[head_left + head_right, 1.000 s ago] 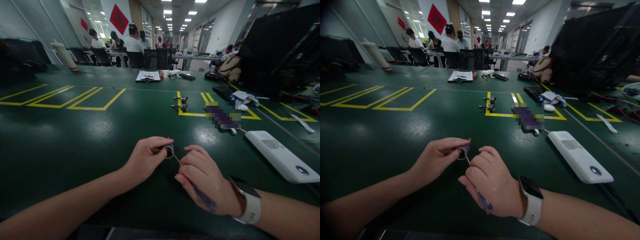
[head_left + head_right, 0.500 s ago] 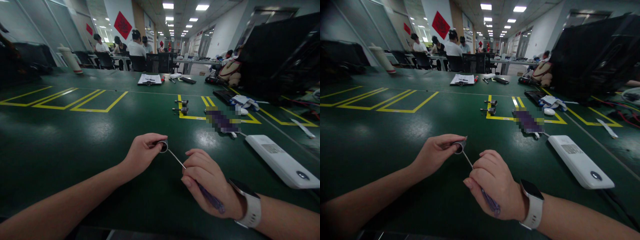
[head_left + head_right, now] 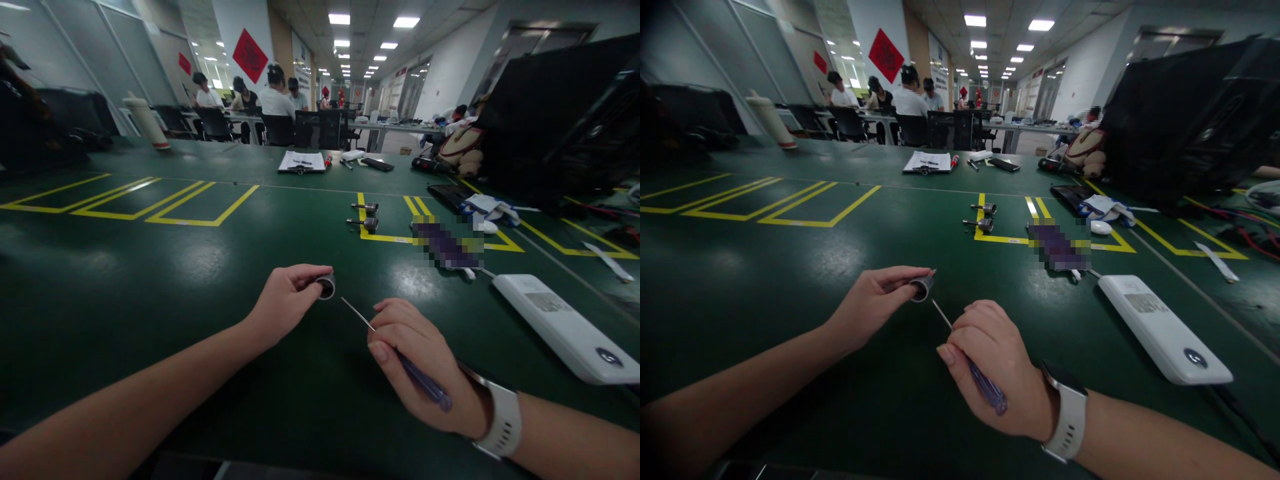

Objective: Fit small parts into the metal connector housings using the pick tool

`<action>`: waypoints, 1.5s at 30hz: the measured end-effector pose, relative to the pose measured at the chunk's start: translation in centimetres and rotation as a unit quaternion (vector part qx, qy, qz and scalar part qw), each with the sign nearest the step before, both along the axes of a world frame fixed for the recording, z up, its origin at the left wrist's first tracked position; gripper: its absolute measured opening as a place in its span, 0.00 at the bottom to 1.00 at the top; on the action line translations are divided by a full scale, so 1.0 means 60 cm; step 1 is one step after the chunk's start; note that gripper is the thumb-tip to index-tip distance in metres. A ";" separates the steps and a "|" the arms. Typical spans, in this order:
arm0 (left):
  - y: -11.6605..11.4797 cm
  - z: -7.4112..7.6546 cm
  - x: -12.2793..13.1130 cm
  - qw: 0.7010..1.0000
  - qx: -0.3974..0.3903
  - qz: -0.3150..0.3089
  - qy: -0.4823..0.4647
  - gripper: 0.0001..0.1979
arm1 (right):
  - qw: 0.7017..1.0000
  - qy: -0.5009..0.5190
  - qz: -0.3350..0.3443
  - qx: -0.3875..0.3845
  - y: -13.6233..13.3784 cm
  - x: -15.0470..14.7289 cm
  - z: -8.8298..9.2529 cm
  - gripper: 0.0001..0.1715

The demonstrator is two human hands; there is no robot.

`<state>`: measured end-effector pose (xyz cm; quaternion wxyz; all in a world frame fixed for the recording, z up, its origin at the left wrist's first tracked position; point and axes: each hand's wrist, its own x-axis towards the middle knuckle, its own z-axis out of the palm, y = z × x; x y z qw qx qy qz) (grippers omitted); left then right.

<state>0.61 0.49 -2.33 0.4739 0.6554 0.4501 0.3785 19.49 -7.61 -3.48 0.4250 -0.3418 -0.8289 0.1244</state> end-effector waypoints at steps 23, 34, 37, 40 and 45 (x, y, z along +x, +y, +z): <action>0.238 -0.016 -0.151 0.870 0.158 0.279 0.376 0.19 | 0.957 0.062 -0.261 -0.111 0.210 0.066 0.000 0.10; 0.325 -0.036 -0.176 0.873 0.171 0.282 0.359 0.21 | 0.934 -0.034 -0.338 -0.112 0.349 0.056 -0.018 0.16; 0.328 -0.042 -0.170 0.877 0.181 0.277 0.348 0.21 | 0.928 -0.076 -0.348 -0.110 0.360 0.063 -0.016 0.14; 0.328 -0.044 -0.169 0.875 0.196 0.287 0.338 0.22 | 0.923 -0.109 -0.349 -0.121 0.368 0.070 -0.020 0.13; 0.309 -0.031 -0.165 0.854 0.252 0.332 0.312 0.23 | 0.926 -0.112 -0.335 -0.132 0.377 0.068 -0.032 0.13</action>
